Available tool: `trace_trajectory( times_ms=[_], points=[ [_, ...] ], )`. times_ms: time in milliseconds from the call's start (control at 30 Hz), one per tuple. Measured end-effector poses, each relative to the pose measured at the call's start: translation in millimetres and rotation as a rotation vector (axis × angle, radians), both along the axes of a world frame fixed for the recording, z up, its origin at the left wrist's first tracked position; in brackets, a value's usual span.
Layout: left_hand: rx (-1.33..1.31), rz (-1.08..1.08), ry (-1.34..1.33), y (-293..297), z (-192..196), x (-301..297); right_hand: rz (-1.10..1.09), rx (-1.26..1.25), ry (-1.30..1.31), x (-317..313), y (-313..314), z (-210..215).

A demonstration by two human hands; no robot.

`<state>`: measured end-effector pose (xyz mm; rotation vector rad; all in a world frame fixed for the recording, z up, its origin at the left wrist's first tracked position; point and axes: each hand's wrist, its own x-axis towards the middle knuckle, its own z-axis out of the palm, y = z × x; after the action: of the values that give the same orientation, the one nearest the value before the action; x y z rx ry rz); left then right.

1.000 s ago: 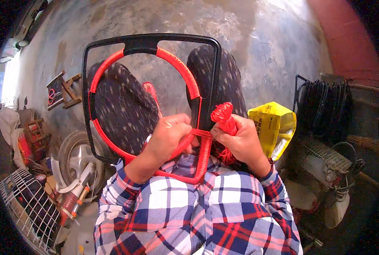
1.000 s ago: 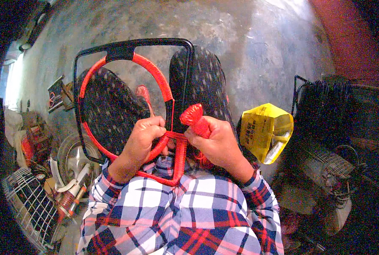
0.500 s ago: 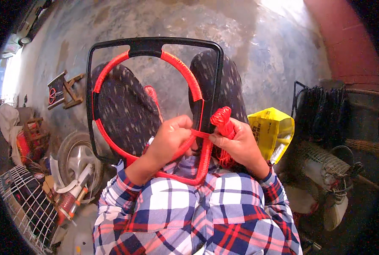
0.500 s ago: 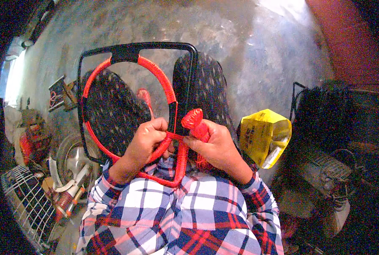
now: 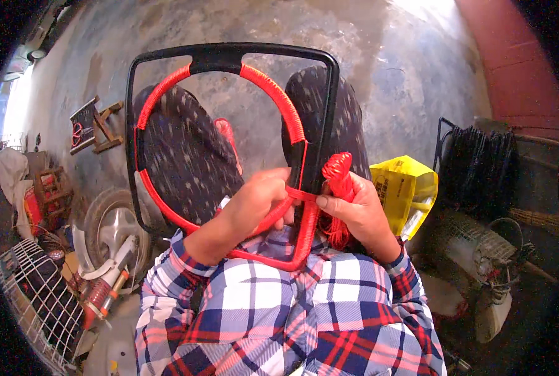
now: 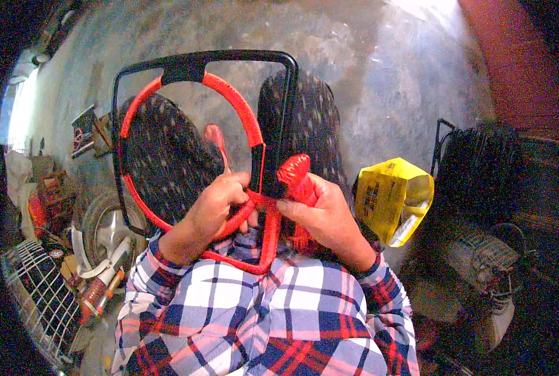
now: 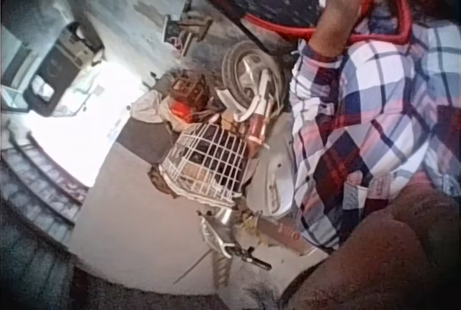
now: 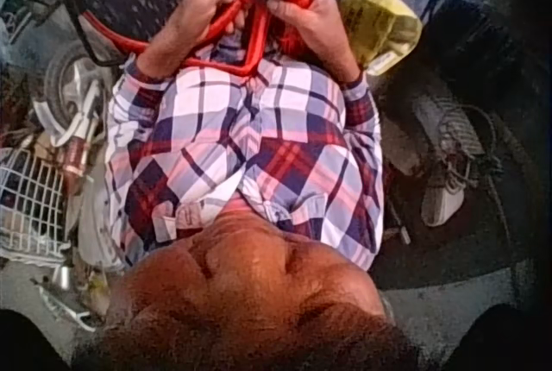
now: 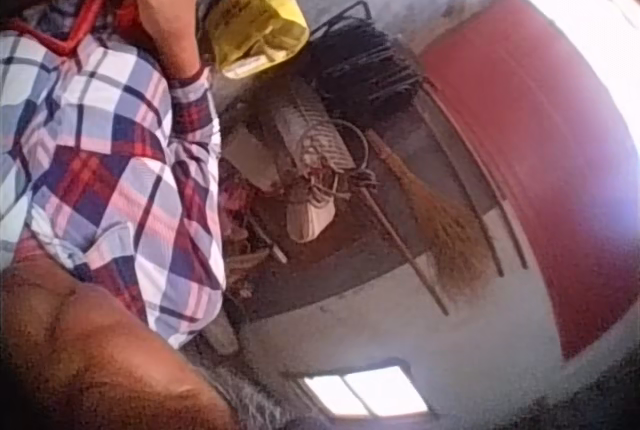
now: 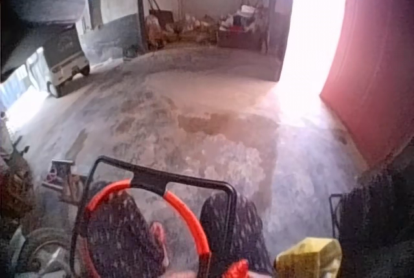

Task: The person sits on the floor and wraps a red cord around the black frame of a rectangular object. They repeatedly loop the cord around the frame's edge, pulling it tight to secure it in place.

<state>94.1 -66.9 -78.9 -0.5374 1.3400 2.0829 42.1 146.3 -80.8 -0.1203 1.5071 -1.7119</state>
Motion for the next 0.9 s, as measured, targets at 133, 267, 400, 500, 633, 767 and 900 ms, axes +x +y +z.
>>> trace_trajectory(
  times_ms=[133, 267, 400, 500, 633, 767, 900],
  points=[
    [-0.107, -0.055, 0.06, 0.3, -5.1, 0.8, -0.054, -0.057, -0.02, 4.3, -4.0, 0.9],
    [-0.177, -0.077, 0.158, 0.0, -13.8, 5.6, 0.004, 0.034, 0.032, 1.0, -2.9, 4.0],
    [0.01, 0.062, 0.021, 1.7, -6.5, 3.7, 0.018, 0.014, 0.04, -0.5, -2.4, 4.0],
    [-0.017, 0.025, 0.037, 1.6, -7.4, 2.6, -0.006, 0.018, 0.034, 1.2, -2.6, 2.5],
    [-0.051, -0.039, 0.055, -0.1, -9.2, -0.6, -0.015, 0.013, 0.027, 2.7, -1.7, -1.9],
    [-0.193, -0.076, 0.058, 5.1, -10.3, 0.8, -0.039, -0.021, 0.002, 3.2, -3.7, 3.1],
    [-0.14, -0.003, 0.103, 6.7, -5.0, 2.4, 0.002, 0.074, 0.06, 0.8, -1.8, 5.0]
  ],
)
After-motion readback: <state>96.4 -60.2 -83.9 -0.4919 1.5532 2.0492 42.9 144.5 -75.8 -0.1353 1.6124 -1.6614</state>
